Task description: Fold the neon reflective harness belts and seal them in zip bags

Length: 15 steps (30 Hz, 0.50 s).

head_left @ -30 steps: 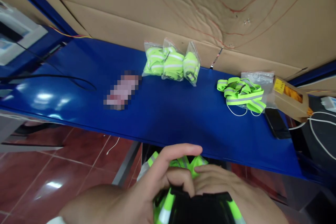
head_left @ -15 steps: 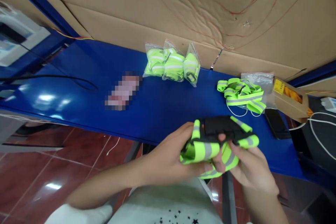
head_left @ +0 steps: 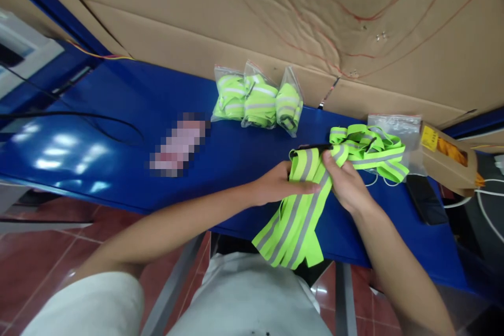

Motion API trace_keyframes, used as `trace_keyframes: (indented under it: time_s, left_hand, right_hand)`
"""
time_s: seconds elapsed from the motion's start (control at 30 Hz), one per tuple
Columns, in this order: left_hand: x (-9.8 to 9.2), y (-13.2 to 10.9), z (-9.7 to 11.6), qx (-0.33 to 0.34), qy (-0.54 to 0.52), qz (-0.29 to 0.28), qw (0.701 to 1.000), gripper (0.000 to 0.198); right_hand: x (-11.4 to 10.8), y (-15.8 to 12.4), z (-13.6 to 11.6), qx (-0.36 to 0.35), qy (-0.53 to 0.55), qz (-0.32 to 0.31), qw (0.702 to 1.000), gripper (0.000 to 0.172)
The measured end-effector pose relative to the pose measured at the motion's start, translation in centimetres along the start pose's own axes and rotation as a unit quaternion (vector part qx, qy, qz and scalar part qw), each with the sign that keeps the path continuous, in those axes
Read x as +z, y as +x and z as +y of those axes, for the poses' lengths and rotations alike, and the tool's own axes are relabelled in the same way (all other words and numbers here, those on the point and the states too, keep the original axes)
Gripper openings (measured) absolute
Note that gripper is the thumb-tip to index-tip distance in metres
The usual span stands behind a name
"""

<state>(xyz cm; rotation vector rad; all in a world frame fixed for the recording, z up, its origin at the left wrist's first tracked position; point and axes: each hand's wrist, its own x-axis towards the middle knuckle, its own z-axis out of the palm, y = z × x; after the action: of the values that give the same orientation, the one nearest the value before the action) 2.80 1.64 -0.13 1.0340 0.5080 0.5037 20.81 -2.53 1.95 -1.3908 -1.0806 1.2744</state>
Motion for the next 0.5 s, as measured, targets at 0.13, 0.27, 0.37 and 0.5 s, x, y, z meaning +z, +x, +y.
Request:
trace_keyframes:
  time_s: [0.13,0.27,0.37,0.5]
  left_hand:
    - [0.0,-0.3,-1.4,-0.087,-0.079,0.083,0.990,0.052]
    - [-0.4,-0.3,-1.2,-0.121,-0.096,0.087,0.984,0.044]
    - [-0.7,-0.6,-0.6,-0.106,-0.034,0.018,0.994,0.035]
    - [-1.0,-1.2,0.1,-0.079,0.115,-0.106,0.984,0.023]
  right_hand:
    - [-1.0,0.7,1.5,0.014,-0.189,-0.010,0.982,0.061]
    - [-2.2,1.2,1.0,-0.027,-0.286,0.040,0.957,0.064]
    - [-2.8,1.0,-0.2,-0.047,-0.212,0.027,0.976,0.073]
    - [-3.3,0.1,-1.9,0.056,-0.167,-0.182,0.968,0.060]
